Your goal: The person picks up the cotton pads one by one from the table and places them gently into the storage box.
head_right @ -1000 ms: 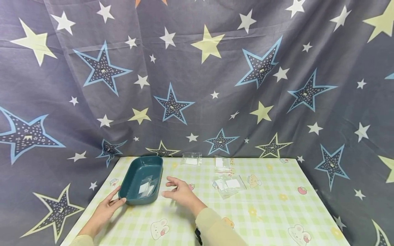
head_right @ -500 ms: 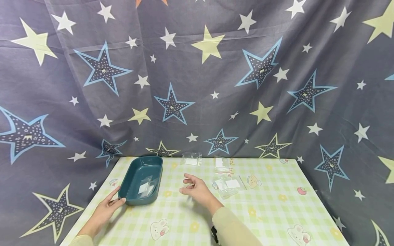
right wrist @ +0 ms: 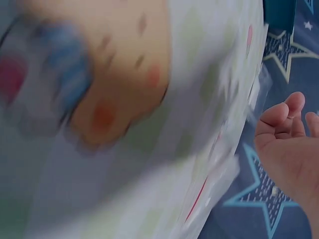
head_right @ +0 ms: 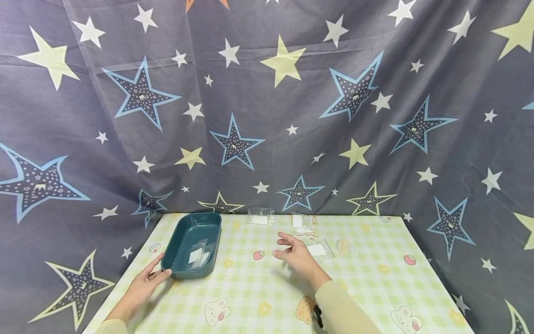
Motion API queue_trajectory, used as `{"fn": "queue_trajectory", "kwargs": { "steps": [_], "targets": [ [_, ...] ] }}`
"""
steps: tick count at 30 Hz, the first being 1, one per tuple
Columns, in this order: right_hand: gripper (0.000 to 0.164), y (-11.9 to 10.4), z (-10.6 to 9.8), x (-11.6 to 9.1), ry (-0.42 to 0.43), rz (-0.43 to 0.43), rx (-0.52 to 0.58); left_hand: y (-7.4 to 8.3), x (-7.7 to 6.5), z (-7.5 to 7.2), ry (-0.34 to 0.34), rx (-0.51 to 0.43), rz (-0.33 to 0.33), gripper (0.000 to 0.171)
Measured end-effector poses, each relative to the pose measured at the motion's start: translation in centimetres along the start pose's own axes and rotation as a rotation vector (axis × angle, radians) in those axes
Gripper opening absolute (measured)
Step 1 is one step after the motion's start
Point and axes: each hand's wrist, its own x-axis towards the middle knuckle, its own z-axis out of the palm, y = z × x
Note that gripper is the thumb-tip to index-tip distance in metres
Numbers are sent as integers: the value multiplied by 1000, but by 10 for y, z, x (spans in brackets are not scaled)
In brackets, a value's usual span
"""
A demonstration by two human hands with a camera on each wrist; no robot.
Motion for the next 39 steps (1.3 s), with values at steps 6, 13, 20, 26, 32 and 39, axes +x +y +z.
{"fn": "queue_trajectory", "kwargs": {
  "steps": [6,13,20,26,32,39],
  "targets": [
    [68,10,-32,-13,69,26,-32,1,-3,2,23,15,0,94],
    [70,21,-72,-25,100,53,-78,4,-4,2,41,62,30,93],
    [72,27,-115,-31,133,77,-198,6,-2,0,6,32,12,93],
    [73,28,-135,-36,124,94,-267,7,0,-3,-12,45,7,91],
    [73,31,-143,-36,119,81,-396,8,1,-4,-25,60,7,93],
    [73,33,-142,-29,101,48,-528,7,1,-4,-34,71,1,94]
  ]
}}
